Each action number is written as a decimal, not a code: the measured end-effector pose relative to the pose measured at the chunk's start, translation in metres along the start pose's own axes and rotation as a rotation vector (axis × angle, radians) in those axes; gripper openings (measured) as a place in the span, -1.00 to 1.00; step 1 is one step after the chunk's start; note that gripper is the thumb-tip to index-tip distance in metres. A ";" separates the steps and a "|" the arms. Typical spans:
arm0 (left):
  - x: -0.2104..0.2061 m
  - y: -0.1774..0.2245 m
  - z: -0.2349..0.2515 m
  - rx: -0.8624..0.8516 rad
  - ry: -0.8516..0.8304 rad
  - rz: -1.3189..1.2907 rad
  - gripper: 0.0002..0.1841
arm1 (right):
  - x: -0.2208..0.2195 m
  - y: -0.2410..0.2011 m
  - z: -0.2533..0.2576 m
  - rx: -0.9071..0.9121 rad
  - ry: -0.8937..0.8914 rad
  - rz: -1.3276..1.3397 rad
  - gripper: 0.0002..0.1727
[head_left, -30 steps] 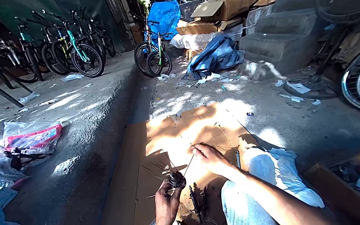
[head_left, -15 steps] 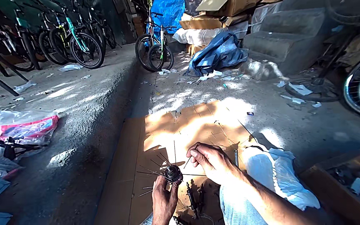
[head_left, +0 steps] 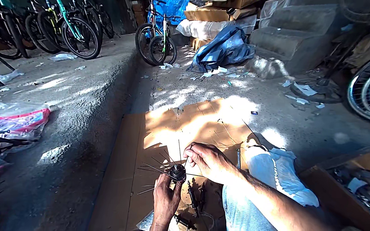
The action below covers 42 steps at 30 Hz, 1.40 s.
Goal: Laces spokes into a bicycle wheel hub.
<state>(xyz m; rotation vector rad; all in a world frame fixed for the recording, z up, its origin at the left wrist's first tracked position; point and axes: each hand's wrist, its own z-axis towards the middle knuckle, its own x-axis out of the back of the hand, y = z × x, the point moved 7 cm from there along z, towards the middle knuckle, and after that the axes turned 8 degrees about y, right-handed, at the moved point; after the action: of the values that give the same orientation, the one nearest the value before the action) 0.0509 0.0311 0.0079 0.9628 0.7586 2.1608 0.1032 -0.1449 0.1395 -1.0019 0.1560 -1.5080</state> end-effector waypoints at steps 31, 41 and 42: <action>0.035 -0.013 0.016 0.401 0.393 0.013 -0.74 | -0.211 0.168 -0.259 -1.288 -0.897 -0.462 -0.38; 0.021 -0.016 0.026 0.374 0.366 -0.017 -0.76 | -0.241 0.167 -0.312 -1.289 -0.902 -0.543 -0.44; 0.021 -0.014 0.027 0.367 0.362 -0.020 -0.76 | -0.237 0.166 -0.310 -1.311 -0.890 -0.530 -0.37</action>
<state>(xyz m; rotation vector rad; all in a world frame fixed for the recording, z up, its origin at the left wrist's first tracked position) 0.0660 0.0618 0.0214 0.7352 1.3686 2.2510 -0.0073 -0.1172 -0.2692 -2.8442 0.2497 -1.1465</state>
